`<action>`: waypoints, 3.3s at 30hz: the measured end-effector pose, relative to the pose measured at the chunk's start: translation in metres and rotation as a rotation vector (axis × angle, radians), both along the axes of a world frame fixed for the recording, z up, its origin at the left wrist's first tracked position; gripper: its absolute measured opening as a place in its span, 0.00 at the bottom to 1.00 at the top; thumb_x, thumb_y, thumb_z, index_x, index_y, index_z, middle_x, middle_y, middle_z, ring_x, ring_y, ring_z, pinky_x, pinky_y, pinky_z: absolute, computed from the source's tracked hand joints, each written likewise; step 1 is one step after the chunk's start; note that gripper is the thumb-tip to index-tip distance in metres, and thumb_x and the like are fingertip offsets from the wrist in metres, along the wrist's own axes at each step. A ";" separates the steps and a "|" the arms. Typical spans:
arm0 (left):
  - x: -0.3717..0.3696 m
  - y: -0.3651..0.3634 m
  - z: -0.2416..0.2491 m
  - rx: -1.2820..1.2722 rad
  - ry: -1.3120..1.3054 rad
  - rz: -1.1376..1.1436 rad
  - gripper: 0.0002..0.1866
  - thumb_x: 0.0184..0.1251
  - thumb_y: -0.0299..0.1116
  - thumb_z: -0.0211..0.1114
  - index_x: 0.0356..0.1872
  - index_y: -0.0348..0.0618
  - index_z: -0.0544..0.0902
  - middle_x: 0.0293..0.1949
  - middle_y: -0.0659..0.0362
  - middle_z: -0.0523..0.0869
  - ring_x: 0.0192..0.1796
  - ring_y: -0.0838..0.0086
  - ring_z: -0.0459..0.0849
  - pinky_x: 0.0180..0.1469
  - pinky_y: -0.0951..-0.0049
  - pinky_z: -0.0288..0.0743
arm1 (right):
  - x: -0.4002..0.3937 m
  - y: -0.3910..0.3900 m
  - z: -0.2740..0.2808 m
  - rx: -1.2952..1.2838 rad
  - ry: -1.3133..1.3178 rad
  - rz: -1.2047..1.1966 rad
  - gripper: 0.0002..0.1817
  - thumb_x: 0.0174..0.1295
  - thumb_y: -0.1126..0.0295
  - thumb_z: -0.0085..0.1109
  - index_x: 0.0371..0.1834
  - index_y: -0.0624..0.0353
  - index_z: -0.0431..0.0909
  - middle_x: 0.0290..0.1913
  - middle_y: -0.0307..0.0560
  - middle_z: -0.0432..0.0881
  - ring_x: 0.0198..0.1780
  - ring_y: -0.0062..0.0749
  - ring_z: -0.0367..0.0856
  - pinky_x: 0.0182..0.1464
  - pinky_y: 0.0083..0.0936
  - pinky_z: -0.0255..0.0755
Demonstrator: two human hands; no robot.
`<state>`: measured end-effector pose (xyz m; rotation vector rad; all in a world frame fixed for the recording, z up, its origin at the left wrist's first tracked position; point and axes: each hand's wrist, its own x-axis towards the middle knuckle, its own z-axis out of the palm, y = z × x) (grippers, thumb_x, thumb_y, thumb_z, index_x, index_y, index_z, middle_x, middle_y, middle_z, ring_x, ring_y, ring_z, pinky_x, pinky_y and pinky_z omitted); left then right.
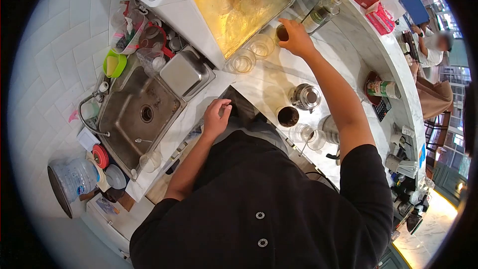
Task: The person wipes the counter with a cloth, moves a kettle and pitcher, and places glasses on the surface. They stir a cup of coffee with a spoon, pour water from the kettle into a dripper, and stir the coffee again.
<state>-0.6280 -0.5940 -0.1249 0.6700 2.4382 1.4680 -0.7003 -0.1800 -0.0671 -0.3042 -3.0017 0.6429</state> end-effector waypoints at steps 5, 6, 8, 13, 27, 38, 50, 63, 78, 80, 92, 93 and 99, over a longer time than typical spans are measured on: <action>-0.011 0.004 0.006 -0.006 0.017 -0.027 0.10 0.73 0.29 0.71 0.52 0.39 0.88 0.44 0.54 0.90 0.45 0.62 0.90 0.53 0.64 0.82 | -0.017 0.001 -0.013 0.034 0.048 0.063 0.48 0.54 0.66 0.78 0.81 0.45 0.67 0.69 0.60 0.79 0.68 0.65 0.76 0.71 0.52 0.76; -0.013 0.005 0.007 0.000 0.018 -0.022 0.10 0.73 0.29 0.71 0.52 0.40 0.88 0.44 0.54 0.90 0.45 0.62 0.90 0.53 0.64 0.82 | -0.020 0.002 -0.014 0.033 0.038 0.093 0.48 0.54 0.66 0.78 0.81 0.45 0.67 0.69 0.59 0.79 0.68 0.65 0.76 0.71 0.51 0.76; -0.016 0.005 0.008 0.003 0.017 -0.015 0.10 0.73 0.29 0.71 0.52 0.40 0.88 0.44 0.55 0.90 0.46 0.62 0.90 0.53 0.64 0.82 | -0.024 0.002 -0.016 0.029 0.027 0.126 0.48 0.54 0.67 0.78 0.82 0.45 0.67 0.69 0.59 0.79 0.68 0.64 0.76 0.71 0.51 0.76; -0.018 0.000 0.004 -0.006 0.021 -0.007 0.10 0.73 0.29 0.71 0.52 0.40 0.88 0.44 0.54 0.90 0.46 0.62 0.90 0.54 0.64 0.82 | -0.029 0.001 -0.010 -0.068 -0.021 0.146 0.49 0.53 0.70 0.77 0.82 0.48 0.65 0.74 0.61 0.76 0.73 0.64 0.73 0.77 0.49 0.69; -0.011 0.007 0.011 -0.018 -0.055 -0.112 0.12 0.74 0.29 0.71 0.54 0.38 0.88 0.46 0.51 0.90 0.49 0.62 0.90 0.56 0.64 0.82 | 0.015 0.008 0.017 -0.044 0.075 0.152 0.43 0.58 0.66 0.79 0.79 0.48 0.70 0.78 0.54 0.74 0.77 0.56 0.71 0.79 0.45 0.70; 0.011 0.064 0.027 -0.002 -0.061 -0.400 0.14 0.73 0.30 0.72 0.55 0.39 0.87 0.49 0.52 0.91 0.49 0.62 0.91 0.55 0.63 0.83 | 0.237 -0.016 0.100 -0.227 0.156 -0.351 0.34 0.62 0.58 0.81 0.71 0.55 0.80 0.67 0.53 0.86 0.67 0.47 0.84 0.67 0.42 0.77; 0.035 0.169 0.066 0.005 0.103 -0.549 0.17 0.68 0.36 0.79 0.52 0.41 0.87 0.47 0.52 0.89 0.51 0.60 0.90 0.56 0.62 0.83 | 0.258 -0.053 0.052 -0.193 0.038 -0.119 0.44 0.52 0.59 0.85 0.76 0.44 0.77 0.80 0.56 0.73 0.77 0.59 0.73 0.74 0.49 0.76; 0.042 0.120 0.037 -0.007 0.003 -0.401 0.18 0.70 0.32 0.76 0.58 0.41 0.87 0.48 0.54 0.90 0.47 0.66 0.89 0.53 0.65 0.83 | 0.378 -0.087 0.076 -0.272 0.215 -0.409 0.39 0.59 0.65 0.77 0.76 0.54 0.74 0.76 0.59 0.74 0.74 0.60 0.74 0.77 0.47 0.70; 0.025 0.130 0.042 0.007 0.022 -0.457 0.18 0.71 0.32 0.75 0.59 0.42 0.86 0.49 0.55 0.90 0.46 0.68 0.89 0.47 0.65 0.82 | 0.364 -0.141 -0.011 -0.150 0.056 -0.789 0.50 0.56 0.72 0.77 0.84 0.53 0.63 0.81 0.67 0.63 0.74 0.70 0.69 0.73 0.53 0.73; 0.022 0.129 0.042 -0.015 0.009 -0.442 0.18 0.71 0.32 0.75 0.59 0.42 0.86 0.49 0.54 0.90 0.47 0.68 0.89 0.47 0.65 0.82 | 0.358 -0.125 -0.018 -0.128 0.149 -0.733 0.49 0.55 0.77 0.71 0.84 0.59 0.60 0.81 0.67 0.63 0.74 0.71 0.68 0.77 0.53 0.68; 0.009 0.127 0.044 -0.024 -0.027 -0.434 0.17 0.71 0.33 0.74 0.58 0.39 0.87 0.49 0.52 0.90 0.47 0.66 0.90 0.53 0.64 0.83 | 0.306 -0.002 -0.015 -0.036 0.029 -0.472 0.42 0.59 0.90 0.54 0.81 0.55 0.67 0.81 0.50 0.72 0.80 0.66 0.68 0.80 0.49 0.69; 0.008 0.128 0.045 -0.024 -0.027 -0.427 0.17 0.71 0.33 0.74 0.58 0.39 0.87 0.49 0.52 0.90 0.47 0.66 0.90 0.53 0.64 0.83 | 0.303 0.006 -0.016 -0.044 0.046 -0.450 0.42 0.58 0.91 0.52 0.80 0.54 0.69 0.83 0.47 0.71 0.81 0.65 0.67 0.81 0.49 0.68; 0.009 0.136 0.047 -0.032 -0.064 -0.469 0.18 0.74 0.35 0.73 0.61 0.43 0.86 0.52 0.55 0.91 0.51 0.70 0.89 0.55 0.63 0.80 | 0.305 0.031 0.013 -0.007 0.026 -0.393 0.46 0.54 0.91 0.57 0.82 0.52 0.69 0.84 0.53 0.68 0.84 0.62 0.64 0.83 0.46 0.66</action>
